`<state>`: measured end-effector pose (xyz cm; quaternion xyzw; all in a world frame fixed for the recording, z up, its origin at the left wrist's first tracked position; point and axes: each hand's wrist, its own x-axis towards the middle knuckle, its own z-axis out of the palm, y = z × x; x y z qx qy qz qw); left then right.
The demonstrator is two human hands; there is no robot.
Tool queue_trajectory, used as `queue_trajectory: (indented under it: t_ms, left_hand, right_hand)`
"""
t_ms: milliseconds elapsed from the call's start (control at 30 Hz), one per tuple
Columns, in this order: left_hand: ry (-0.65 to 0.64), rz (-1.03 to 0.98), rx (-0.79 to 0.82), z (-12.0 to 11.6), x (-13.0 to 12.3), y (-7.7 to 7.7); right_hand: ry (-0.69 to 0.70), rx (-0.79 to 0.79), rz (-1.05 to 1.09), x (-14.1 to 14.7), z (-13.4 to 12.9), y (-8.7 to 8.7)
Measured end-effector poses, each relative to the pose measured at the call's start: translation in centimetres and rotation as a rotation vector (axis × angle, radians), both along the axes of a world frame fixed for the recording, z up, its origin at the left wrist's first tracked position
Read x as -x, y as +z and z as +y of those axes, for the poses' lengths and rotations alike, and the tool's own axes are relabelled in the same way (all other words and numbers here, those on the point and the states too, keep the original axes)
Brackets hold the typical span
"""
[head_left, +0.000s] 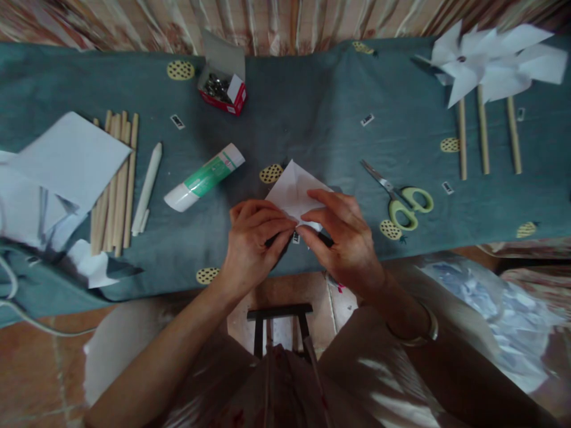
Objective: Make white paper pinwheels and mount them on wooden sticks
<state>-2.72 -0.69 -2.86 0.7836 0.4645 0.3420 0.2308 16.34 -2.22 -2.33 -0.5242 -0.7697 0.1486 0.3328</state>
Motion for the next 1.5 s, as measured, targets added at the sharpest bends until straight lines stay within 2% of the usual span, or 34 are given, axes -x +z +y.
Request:
queue_trajectory:
  t_ms: [233, 433, 667, 1500]
  left_hand:
    - [0.006, -0.005, 0.005, -0.06, 0.0, 0.25]
    - [0.023, 0.02, 0.011, -0.2, -0.02, 0.16]
    - [-0.035, 0.004, 0.038, -0.15, -0.12, 0.33]
    - [0.032, -0.006, 0.023, 0.06, -0.38, 0.24]
  right_hand:
    - [0.0, -0.026, -0.008, 0.0, 0.0, -0.09]
    - [-0.012, 0.026, 0.009, -0.14, -0.01, 0.06]
    - [-0.007, 0.02, 0.023, -0.07, -0.07, -0.06]
    - [-0.01, 0.007, 0.007, -0.06, -0.18, -0.13]
